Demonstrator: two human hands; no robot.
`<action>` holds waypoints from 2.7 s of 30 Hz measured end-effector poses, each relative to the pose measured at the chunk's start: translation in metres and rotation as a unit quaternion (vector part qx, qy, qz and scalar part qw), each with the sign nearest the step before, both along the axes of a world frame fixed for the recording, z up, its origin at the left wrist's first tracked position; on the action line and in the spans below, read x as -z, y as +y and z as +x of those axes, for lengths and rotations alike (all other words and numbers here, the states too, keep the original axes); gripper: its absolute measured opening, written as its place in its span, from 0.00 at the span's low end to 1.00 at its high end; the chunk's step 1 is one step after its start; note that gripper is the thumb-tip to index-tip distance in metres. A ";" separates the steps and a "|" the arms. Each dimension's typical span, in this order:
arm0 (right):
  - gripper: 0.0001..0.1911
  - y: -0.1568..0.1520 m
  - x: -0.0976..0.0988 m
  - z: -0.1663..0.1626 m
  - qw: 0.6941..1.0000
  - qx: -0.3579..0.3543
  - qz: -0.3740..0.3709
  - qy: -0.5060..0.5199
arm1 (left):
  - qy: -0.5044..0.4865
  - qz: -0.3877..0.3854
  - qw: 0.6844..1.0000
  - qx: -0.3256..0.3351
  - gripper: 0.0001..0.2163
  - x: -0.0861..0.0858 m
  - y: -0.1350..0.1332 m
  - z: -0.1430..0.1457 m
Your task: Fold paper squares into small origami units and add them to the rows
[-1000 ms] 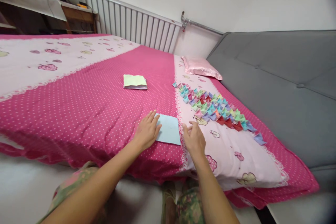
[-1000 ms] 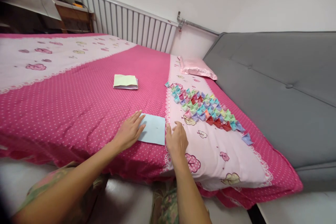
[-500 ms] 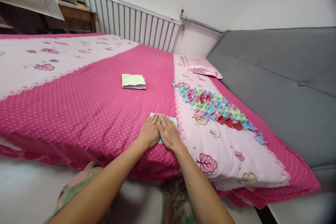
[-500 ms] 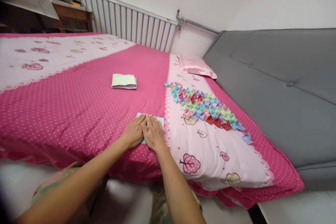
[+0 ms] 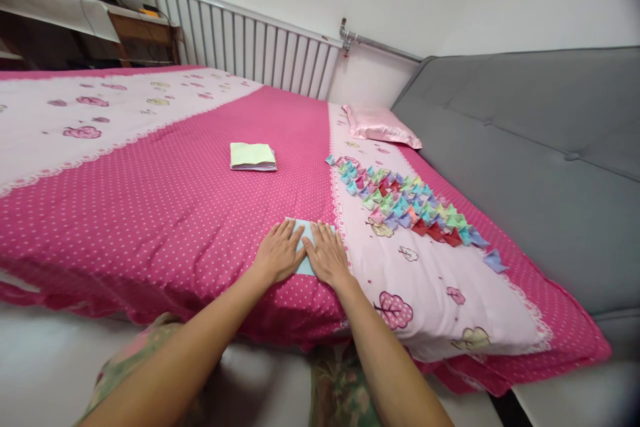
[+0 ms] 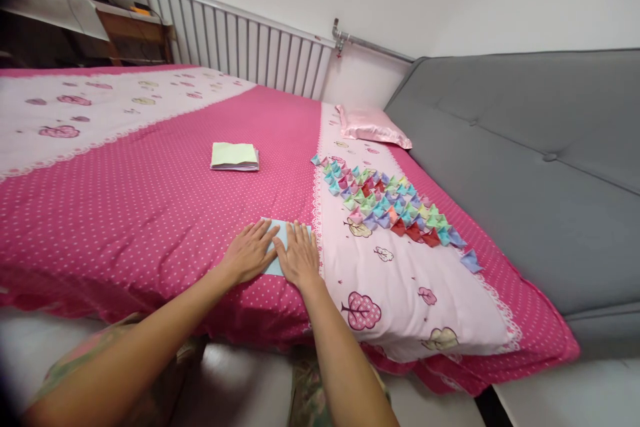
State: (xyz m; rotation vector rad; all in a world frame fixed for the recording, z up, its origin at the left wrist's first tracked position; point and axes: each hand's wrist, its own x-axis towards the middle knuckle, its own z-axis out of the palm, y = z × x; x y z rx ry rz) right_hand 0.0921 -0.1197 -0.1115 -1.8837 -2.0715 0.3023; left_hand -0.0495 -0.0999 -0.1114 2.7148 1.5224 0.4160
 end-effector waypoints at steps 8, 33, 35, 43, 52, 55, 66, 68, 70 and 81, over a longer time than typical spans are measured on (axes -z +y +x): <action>0.34 -0.003 0.000 0.015 0.999 0.032 -0.022 -0.001 | 0.013 -0.016 1.000 -0.016 0.28 -0.003 0.000 -0.022; 0.32 -0.010 0.010 0.071 0.918 0.086 -0.007 0.386 | -0.221 -0.108 0.968 0.054 0.20 -0.005 0.006 -0.047; 0.32 -0.011 0.008 0.068 0.907 0.077 -0.016 0.415 | -0.220 -0.120 0.967 0.049 0.19 -0.006 0.006 -0.045; 0.25 -0.011 0.002 0.061 0.858 0.046 -0.034 0.511 | -0.266 -0.158 0.950 0.038 0.18 -0.011 0.005 -0.041; 0.17 -0.012 -0.005 0.051 0.825 0.058 -0.029 0.562 | -0.395 -0.213 0.893 -0.032 0.15 -0.014 0.005 -0.037; 0.15 -0.012 -0.008 0.049 0.820 0.067 -0.027 0.568 | -0.432 -0.229 0.870 -0.059 0.14 -0.014 0.006 -0.039; 0.17 -0.016 -0.019 0.044 0.819 0.083 -0.046 0.566 | -0.464 -0.306 0.831 -0.023 0.11 -0.026 -0.001 -0.043; 0.17 -0.015 -0.018 0.043 0.820 0.084 -0.043 0.564 | -0.473 -0.316 0.822 -0.015 0.11 -0.026 -0.001 -0.042; 0.16 -0.015 -0.017 0.042 0.822 0.086 -0.041 0.561 | -0.500 -0.322 0.804 -0.010 0.11 -0.025 -0.002 -0.040; 0.18 -0.014 -0.012 0.032 0.801 0.131 -0.045 0.582 | -0.576 -0.397 0.710 -0.078 0.10 -0.021 0.001 -0.025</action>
